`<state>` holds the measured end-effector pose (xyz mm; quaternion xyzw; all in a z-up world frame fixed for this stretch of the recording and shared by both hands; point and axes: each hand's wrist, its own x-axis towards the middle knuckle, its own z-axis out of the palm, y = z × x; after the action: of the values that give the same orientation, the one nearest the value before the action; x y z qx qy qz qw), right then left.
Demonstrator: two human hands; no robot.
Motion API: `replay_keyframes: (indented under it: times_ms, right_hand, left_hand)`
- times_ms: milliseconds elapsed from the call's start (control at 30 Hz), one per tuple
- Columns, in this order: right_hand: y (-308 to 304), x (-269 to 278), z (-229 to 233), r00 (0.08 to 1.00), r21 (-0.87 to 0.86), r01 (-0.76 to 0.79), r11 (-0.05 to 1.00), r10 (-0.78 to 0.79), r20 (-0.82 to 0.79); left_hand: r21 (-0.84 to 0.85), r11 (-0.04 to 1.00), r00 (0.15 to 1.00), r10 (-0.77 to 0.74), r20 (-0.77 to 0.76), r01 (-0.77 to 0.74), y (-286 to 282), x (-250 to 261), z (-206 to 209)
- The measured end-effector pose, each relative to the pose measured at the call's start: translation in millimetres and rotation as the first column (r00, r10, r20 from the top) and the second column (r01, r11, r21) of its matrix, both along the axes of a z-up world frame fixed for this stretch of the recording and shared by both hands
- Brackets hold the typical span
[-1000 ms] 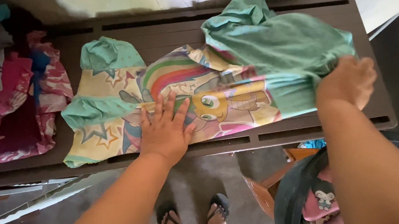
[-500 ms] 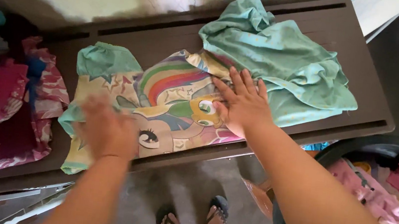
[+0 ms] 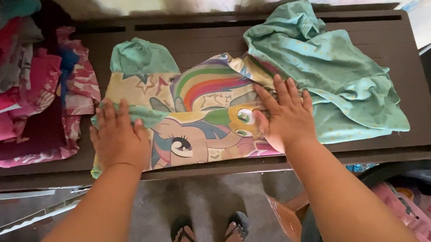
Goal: Folding various pieces of children's clothing and stacking them on a bench.
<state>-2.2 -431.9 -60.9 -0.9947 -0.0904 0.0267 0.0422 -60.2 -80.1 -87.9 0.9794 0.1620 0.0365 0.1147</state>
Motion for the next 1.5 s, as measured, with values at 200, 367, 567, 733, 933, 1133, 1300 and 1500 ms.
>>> replay_keyframes:
  times_ms: [200, 367, 567, 733, 933, 1133, 1300, 1500]
  right_hand:
    - [-2, -1, -3, 0.984, 0.008, 0.126, 0.992, -0.126, 0.127]
    - [1, 1, 4, 0.962, 0.032, 0.256, 0.966, -0.258, 0.095]
    - [8, 13, 26, 0.876, 0.064, 0.467, 0.882, -0.451, -0.167]
    - [12, 55, 40, 0.769, 0.173, 0.639, 0.749, -0.628, -0.121]
    - [13, 128, 55, 0.999, -0.151, -0.002, 0.989, -0.004, -0.041]
    - [27, 139, 80, 0.910, -0.164, 0.152, 0.975, -0.203, -0.362]
    - [31, 143, 81, 0.924, -0.270, 0.074, 0.960, -0.168, -0.344]
    - [-3, 159, 82, 0.966, -0.492, 0.014, 0.871, -0.138, -0.217]
  left_hand:
    - [0.027, 1.000, 0.997, 0.015, -0.075, -0.013, -3, 0, 6]
    - [0.011, 1.000, 0.993, 0.028, -0.116, -0.027, -3, 1, 8]
    - [0.005, 1.000, 0.984, 0.030, -0.175, -0.029, -4, 2, 14]
    - [-0.006, 0.999, 0.968, 0.044, -0.245, -0.046, -9, 29, 42]
    - [-0.563, 0.775, 0.890, 0.434, 0.142, -0.288, -1, 90, 26]
    - [-0.359, 0.923, 0.970, 0.199, 0.139, -0.138, -6, 90, 8]
    - [-0.104, 0.994, 0.989, 0.044, 0.138, -0.030, -2, 76, -20]
    - [-0.130, 0.990, 0.991, 0.068, 0.119, -0.052, -7, 79, 0]
